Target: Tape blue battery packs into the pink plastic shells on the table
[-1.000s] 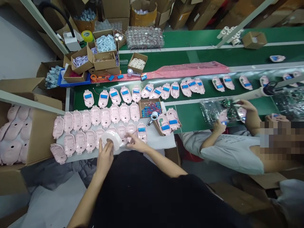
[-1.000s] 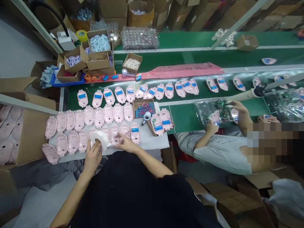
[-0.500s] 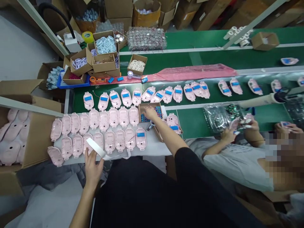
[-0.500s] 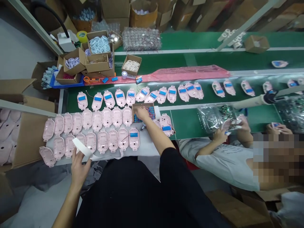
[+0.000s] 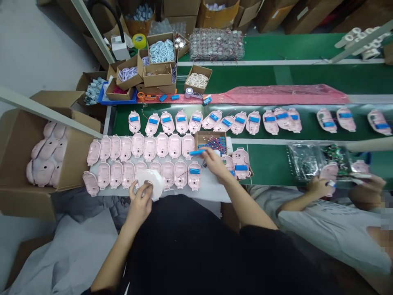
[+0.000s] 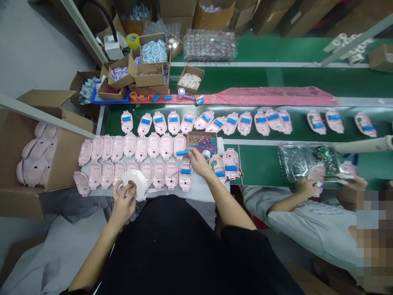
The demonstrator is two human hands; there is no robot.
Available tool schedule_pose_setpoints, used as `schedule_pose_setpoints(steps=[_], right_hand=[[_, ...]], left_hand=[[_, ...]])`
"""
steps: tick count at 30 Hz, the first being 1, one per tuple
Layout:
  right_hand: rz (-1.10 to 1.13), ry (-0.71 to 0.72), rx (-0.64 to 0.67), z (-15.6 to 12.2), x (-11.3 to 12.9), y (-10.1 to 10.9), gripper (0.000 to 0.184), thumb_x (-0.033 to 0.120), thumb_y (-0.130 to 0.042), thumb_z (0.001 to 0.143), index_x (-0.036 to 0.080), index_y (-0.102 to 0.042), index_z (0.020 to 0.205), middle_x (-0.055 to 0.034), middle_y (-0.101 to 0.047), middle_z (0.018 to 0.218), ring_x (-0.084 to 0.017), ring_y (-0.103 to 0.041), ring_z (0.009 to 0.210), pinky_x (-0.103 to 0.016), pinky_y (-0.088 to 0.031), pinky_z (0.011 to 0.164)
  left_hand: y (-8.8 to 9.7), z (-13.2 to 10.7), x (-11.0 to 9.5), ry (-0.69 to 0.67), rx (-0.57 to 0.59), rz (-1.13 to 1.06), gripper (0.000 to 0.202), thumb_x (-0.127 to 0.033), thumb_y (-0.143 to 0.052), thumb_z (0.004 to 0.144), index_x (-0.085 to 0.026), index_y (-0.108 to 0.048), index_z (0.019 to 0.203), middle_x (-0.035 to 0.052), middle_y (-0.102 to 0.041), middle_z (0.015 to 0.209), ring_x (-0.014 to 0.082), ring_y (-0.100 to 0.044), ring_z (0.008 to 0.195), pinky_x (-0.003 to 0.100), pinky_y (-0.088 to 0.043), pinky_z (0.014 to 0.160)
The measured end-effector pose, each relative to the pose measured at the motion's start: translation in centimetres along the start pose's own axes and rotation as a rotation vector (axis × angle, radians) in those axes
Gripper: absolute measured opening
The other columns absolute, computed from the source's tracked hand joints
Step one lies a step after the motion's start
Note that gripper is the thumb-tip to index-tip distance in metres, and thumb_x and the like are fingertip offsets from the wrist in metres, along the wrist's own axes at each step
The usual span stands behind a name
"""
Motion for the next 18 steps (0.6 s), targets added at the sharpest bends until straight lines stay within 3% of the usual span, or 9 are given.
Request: schedule_pose_setpoints(steps=[3, 8, 13, 18], right_hand=[[0.151, 0.008, 0.153, -5.1, 4.9, -3.0, 0.043, 0.047, -0.059, 0.097, 0.022, -0.064, 0.132, -0.011, -0.075, 0.116, -0.028, -0.072, 0.106, -0.043, -0.056, 0.096], [-0.142, 0.083, 0.375, -7.7, 10.7, -5.2, 0.044, 0.025, -0.073, 0.077, 0.026, -0.072, 0.122, -0.0045, -0.078, 0.109, -0.026, -0.073, 0.098, -0.034, -0.053, 0.091], [-0.276, 0.099, 0.671, -7.4, 11.9, -8.0, 0.067, 0.019, -0.077, 0.069, 0.023, -0.061, 0.135, -0.0046, -0.08, 0.109, -0.023, -0.072, 0.084, -0.025, -0.047, 0.066], [-0.227, 0.064, 0.666, -6.7, 10.7, -10.1, 0.072, 0.019, -0.081, 0.067, 0.022, -0.059, 0.136, -0.0047, -0.08, 0.109, -0.022, -0.072, 0.084, -0.024, -0.048, 0.068]], left_hand=[[-0.4, 0.0, 0.2, -0.042, 0.121, 0.003, 0.057, 0.001, -0.045, 0.086, -0.022, -0.063, 0.136, 0.0131, -0.066, 0.131, 0.0359, -0.044, 0.141, 0.064, -0.037, 0.121], [-0.6, -0.3, 0.7, -0.112, 0.274, 0.042, 0.075, 0.003, -0.045, 0.08, -0.029, -0.059, 0.146, 0.0081, -0.065, 0.138, 0.0394, -0.035, 0.146, 0.059, -0.046, 0.116], [-0.6, -0.5, 0.4, -0.227, 0.341, 0.07, 0.076, 0.002, -0.045, 0.083, -0.031, -0.055, 0.151, 0.0071, -0.063, 0.143, 0.0396, -0.033, 0.149, 0.054, -0.055, 0.108], [-0.4, -0.6, 0.0, -0.267, 0.367, 0.088, 0.069, -0.001, -0.043, 0.089, -0.032, -0.056, 0.149, 0.0054, -0.063, 0.144, 0.0379, -0.036, 0.149, 0.053, -0.054, 0.109]])
Point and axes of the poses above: each hand's wrist, its own z-axis towards the middle knuckle, its own y-axis out of the back of the hand, x = y × z, the point moved 6 cm from there along z, towards the middle knuckle
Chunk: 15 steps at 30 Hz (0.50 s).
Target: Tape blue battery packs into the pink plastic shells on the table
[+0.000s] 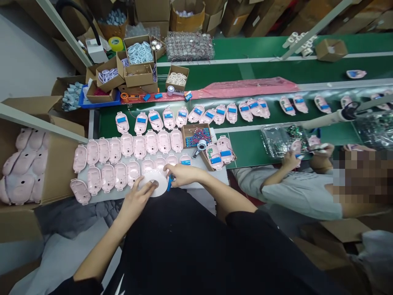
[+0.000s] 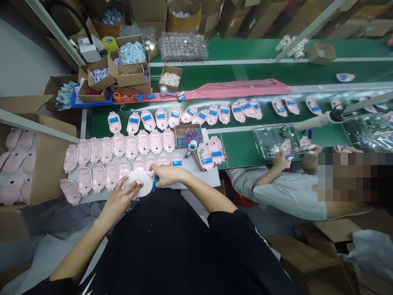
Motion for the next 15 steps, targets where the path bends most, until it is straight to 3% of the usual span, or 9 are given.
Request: schedule_pose_setpoints(steps=[4, 7, 12, 15], right_hand=[[0.403, 0.006, -0.107, 0.8, -2.0, -2.1, 0.058, 0.031, -0.08, 0.078, 0.021, -0.063, 0.132, -0.0063, -0.077, 0.114, -0.021, -0.072, 0.096, -0.029, -0.054, 0.085], [0.732, -0.006, -0.192, 1.2, -3.8, -3.7, 0.051, 0.042, -0.079, 0.083, 0.019, -0.068, 0.127, -0.0064, -0.076, 0.108, -0.021, -0.071, 0.101, -0.033, -0.056, 0.089], [0.922, -0.116, -0.171, 1.8, -5.9, -5.8, 0.053, 0.045, -0.086, 0.077, 0.017, -0.075, 0.12, -0.0054, -0.075, 0.096, -0.021, -0.07, 0.092, -0.035, -0.059, 0.085], [1.06, -0.156, -0.283, 2.2, -6.6, -6.9, 0.056, 0.049, -0.085, 0.079, 0.017, -0.072, 0.122, -0.0069, -0.076, 0.098, -0.021, -0.071, 0.09, -0.036, -0.061, 0.084]], left_hand=[[0.7, -0.1, 0.2, 0.052, -0.043, 0.003, 0.066, -0.004, -0.046, 0.09, -0.032, -0.056, 0.149, 0.0069, -0.064, 0.142, 0.0377, -0.036, 0.151, 0.054, -0.052, 0.113], [0.6, 0.2, 0.0, 0.058, -0.039, -0.021, 0.065, -0.005, -0.047, 0.09, -0.031, -0.055, 0.15, 0.009, -0.065, 0.139, 0.0387, -0.035, 0.152, 0.053, -0.054, 0.109], [0.0, 1.4, -0.4, 0.042, 0.008, -0.044, 0.065, -0.005, -0.049, 0.089, -0.03, -0.054, 0.149, 0.0124, -0.064, 0.134, 0.0394, -0.038, 0.149, 0.055, -0.054, 0.107], [-0.2, 2.5, -0.4, 0.035, 0.015, -0.019, 0.061, -0.004, -0.046, 0.09, -0.028, -0.058, 0.144, 0.013, -0.064, 0.129, 0.0406, -0.039, 0.145, 0.052, -0.056, 0.101]])
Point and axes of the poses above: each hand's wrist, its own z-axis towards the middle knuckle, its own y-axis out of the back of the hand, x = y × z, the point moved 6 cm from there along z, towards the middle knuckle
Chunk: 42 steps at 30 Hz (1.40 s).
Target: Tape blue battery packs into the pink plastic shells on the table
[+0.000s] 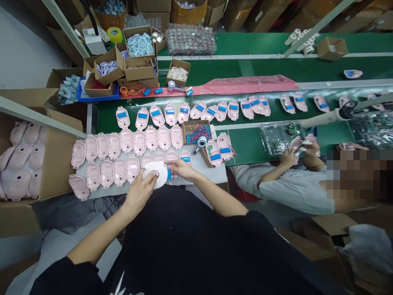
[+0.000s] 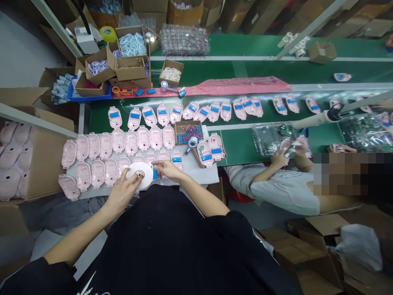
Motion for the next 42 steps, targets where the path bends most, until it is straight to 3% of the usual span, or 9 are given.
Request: schedule_pose_setpoints(steps=[3, 6, 10, 12, 15, 20, 29, 36, 42], right_hand=[[0.168, 0.076, -0.213, 1.3, -0.6, 1.1, 0.055, 0.054, -0.081, 0.082, 0.018, -0.069, 0.122, -0.009, -0.076, 0.1, -0.023, -0.072, 0.09, -0.038, -0.062, 0.081], [0.219, 0.206, -0.513, 3.5, 1.1, 5.3, 0.052, 0.056, -0.072, 0.089, 0.017, -0.064, 0.123, -0.0118, -0.075, 0.103, -0.026, -0.072, 0.098, -0.04, -0.062, 0.083], [-0.139, 0.293, -0.785, 5.5, 3.5, 11.9, 0.052, 0.047, -0.057, 0.1, 0.018, -0.051, 0.142, -0.0146, -0.07, 0.127, -0.025, -0.066, 0.121, -0.039, -0.056, 0.099], [-0.522, 0.181, -0.687, 6.4, 2.7, 12.7, 0.05, 0.041, -0.055, 0.102, 0.018, -0.048, 0.146, -0.016, -0.068, 0.135, -0.025, -0.063, 0.128, -0.038, -0.052, 0.105], [-1.093, -0.048, -0.392, 7.8, -0.9, 11.5, 0.045, 0.033, -0.058, 0.102, 0.018, -0.05, 0.144, -0.018, -0.07, 0.131, -0.029, -0.066, 0.124, -0.039, -0.05, 0.104], [-1.522, -0.094, -0.068, 10.6, -4.5, 8.2, 0.039, 0.025, -0.052, 0.106, 0.013, -0.046, 0.143, -0.0234, -0.067, 0.133, -0.03, -0.067, 0.12, -0.036, -0.05, 0.099], [-1.603, -0.066, 0.004, 12.1, -7.1, 7.1, 0.035, 0.011, -0.043, 0.105, 0.009, -0.053, 0.138, -0.025, -0.06, 0.143, -0.028, -0.058, 0.134, -0.036, -0.047, 0.107], [-1.551, 0.001, -0.02, 11.4, -8.8, 8.9, 0.047, 0.018, -0.038, 0.108, 0.014, -0.05, 0.153, -0.0136, -0.049, 0.16, -0.025, -0.042, 0.15, -0.037, -0.039, 0.119], [-1.414, 0.04, -0.043, 10.4, -5.9, 7.3, 0.048, 0.027, -0.059, 0.102, 0.012, -0.056, 0.148, -0.0184, -0.052, 0.156, -0.03, -0.043, 0.149, -0.042, -0.035, 0.122]], left_hand=[[-1.1, 1.5, -0.2, 0.016, 0.012, -0.004, 0.052, -0.004, -0.045, 0.092, -0.024, -0.065, 0.135, 0.0139, -0.065, 0.121, 0.0375, -0.05, 0.127, 0.046, -0.058, 0.088], [-3.4, 2.7, -0.5, -0.004, 0.069, -0.062, 0.045, -0.003, -0.051, 0.09, -0.025, -0.068, 0.125, 0.0129, -0.065, 0.113, 0.0325, -0.053, 0.109, 0.039, -0.057, 0.075], [-6.6, 1.9, 1.9, 0.06, 0.162, -0.05, 0.047, -0.002, -0.053, 0.085, -0.026, -0.068, 0.123, 0.0123, -0.064, 0.122, 0.0309, -0.051, 0.105, 0.034, -0.054, 0.068], [-7.3, 0.4, 4.2, 0.162, 0.148, -0.062, 0.046, -0.004, -0.056, 0.086, -0.026, -0.067, 0.125, 0.0127, -0.063, 0.124, 0.0309, -0.051, 0.106, 0.036, -0.055, 0.076], [-7.4, -2.2, 6.8, 0.289, 0.095, -0.093, 0.044, -0.01, -0.058, 0.087, -0.025, -0.066, 0.127, 0.0133, -0.063, 0.124, 0.0324, -0.051, 0.11, 0.043, -0.054, 0.09], [-7.8, -5.4, 7.3, 0.425, 0.111, -0.133, 0.048, -0.015, -0.057, 0.086, -0.025, -0.065, 0.133, 0.0141, -0.062, 0.128, 0.0349, -0.051, 0.114, 0.044, -0.055, 0.087], [-8.5, -7.4, 7.6, 0.499, 0.133, -0.158, 0.048, -0.018, -0.056, 0.087, -0.022, -0.065, 0.134, 0.0137, -0.062, 0.131, 0.0349, -0.051, 0.114, 0.044, -0.055, 0.091], [-7.8, -7.8, 8.5, 0.517, 0.118, -0.171, 0.047, -0.018, -0.057, 0.086, -0.022, -0.065, 0.132, 0.0143, -0.064, 0.13, 0.035, -0.051, 0.114, 0.046, -0.052, 0.093], [-6.2, -5.9, 7.0, 0.335, -0.144, -0.218, 0.042, -0.022, -0.055, 0.089, -0.014, -0.059, 0.131, 0.0188, -0.062, 0.137, 0.0386, -0.048, 0.13, 0.059, -0.039, 0.114]])
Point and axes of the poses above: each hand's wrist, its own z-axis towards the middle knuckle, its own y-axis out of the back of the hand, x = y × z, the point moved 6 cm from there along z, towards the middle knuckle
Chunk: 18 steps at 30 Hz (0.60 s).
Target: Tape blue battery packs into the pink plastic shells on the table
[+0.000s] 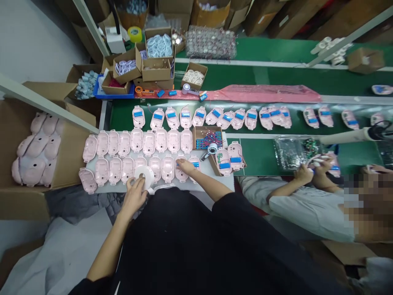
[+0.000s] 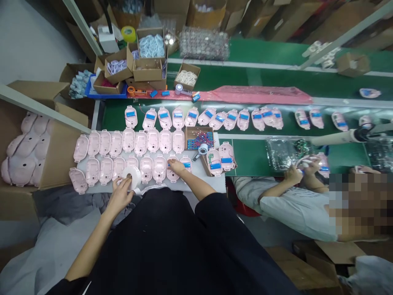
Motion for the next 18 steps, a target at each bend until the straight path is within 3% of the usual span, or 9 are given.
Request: schedule_pose_setpoints(steps=[2, 4, 7, 10, 13, 15, 18], right_hand=[[0.183, -0.006, -0.122, -1.6, 2.2, 1.5, 0.059, 0.037, -0.068, 0.098, 0.012, -0.054, 0.149, -0.0202, -0.052, 0.156, -0.032, -0.047, 0.144, -0.044, -0.035, 0.122], [0.467, 0.041, -0.167, -3.8, 5.4, 1.8, 0.068, 0.047, -0.068, 0.097, 0.016, -0.049, 0.154, -0.0179, -0.055, 0.154, -0.028, -0.061, 0.127, -0.043, -0.046, 0.112], [0.824, 0.206, 0.029, -6.8, 11.1, -0.2, 0.059, 0.057, -0.06, 0.1, 0.018, -0.059, 0.144, -0.0109, -0.072, 0.128, -0.017, -0.068, 0.085, -0.03, -0.055, 0.079], [0.79, 0.277, 0.162, -8.6, 13.4, -1.3, 0.045, 0.055, -0.056, 0.102, 0.015, -0.077, 0.106, -0.0054, -0.076, 0.09, -0.014, -0.061, 0.067, -0.024, -0.047, 0.064], [0.581, 0.29, 0.2, -7.6, 10.2, 1.1, 0.034, 0.049, -0.066, 0.097, 0.019, -0.08, 0.099, -0.0045, -0.076, 0.088, -0.018, -0.065, 0.076, -0.026, -0.048, 0.071], [0.452, 0.166, 0.101, -4.9, 4.7, 5.2, 0.033, 0.047, -0.064, 0.099, 0.022, -0.079, 0.114, -0.0075, -0.077, 0.105, -0.023, -0.068, 0.092, -0.029, -0.05, 0.083], [0.146, -0.194, -0.177, -0.4, -5.6, 12.8, 0.041, 0.041, -0.05, 0.105, 0.021, -0.07, 0.135, -0.0166, -0.065, 0.139, -0.031, -0.057, 0.124, -0.04, -0.045, 0.102]], left_hand=[[0.3, 1.0, -1.3, -0.053, -0.134, -0.035, 0.044, -0.023, -0.055, 0.091, -0.011, -0.054, 0.134, 0.0222, -0.061, 0.138, 0.0395, -0.046, 0.137, 0.064, -0.034, 0.117], [0.6, 2.4, -2.6, -0.095, -0.231, -0.059, 0.044, -0.024, -0.054, 0.093, -0.011, -0.051, 0.136, 0.023, -0.062, 0.137, 0.0384, -0.048, 0.138, 0.066, -0.03, 0.12], [1.6, 5.3, -3.3, -0.158, -0.298, -0.076, 0.04, -0.017, -0.048, 0.095, -0.013, -0.055, 0.133, 0.0193, -0.066, 0.133, 0.0339, -0.051, 0.138, 0.066, -0.024, 0.125], [3.1, 7.6, -1.3, -0.119, -0.393, -0.084, 0.037, -0.015, -0.046, 0.094, -0.016, -0.06, 0.128, 0.0153, -0.07, 0.127, 0.0292, -0.059, 0.13, 0.063, -0.023, 0.127], [4.1, 7.3, 1.4, -0.028, -0.46, -0.094, 0.034, -0.024, -0.054, 0.093, -0.017, -0.061, 0.125, 0.0143, -0.07, 0.126, 0.0288, -0.064, 0.122, 0.061, -0.027, 0.126], [4.5, 5.5, 2.1, 0.026, -0.489, -0.088, 0.031, -0.028, -0.057, 0.093, -0.018, -0.062, 0.122, 0.0147, -0.07, 0.123, 0.0306, -0.061, 0.125, 0.06, -0.032, 0.124], [5.2, 1.9, 1.2, 0.077, -0.56, -0.046, 0.029, -0.029, -0.063, 0.092, -0.018, -0.063, 0.119, 0.0146, -0.07, 0.114, 0.0349, -0.055, 0.134, 0.061, -0.036, 0.121]])
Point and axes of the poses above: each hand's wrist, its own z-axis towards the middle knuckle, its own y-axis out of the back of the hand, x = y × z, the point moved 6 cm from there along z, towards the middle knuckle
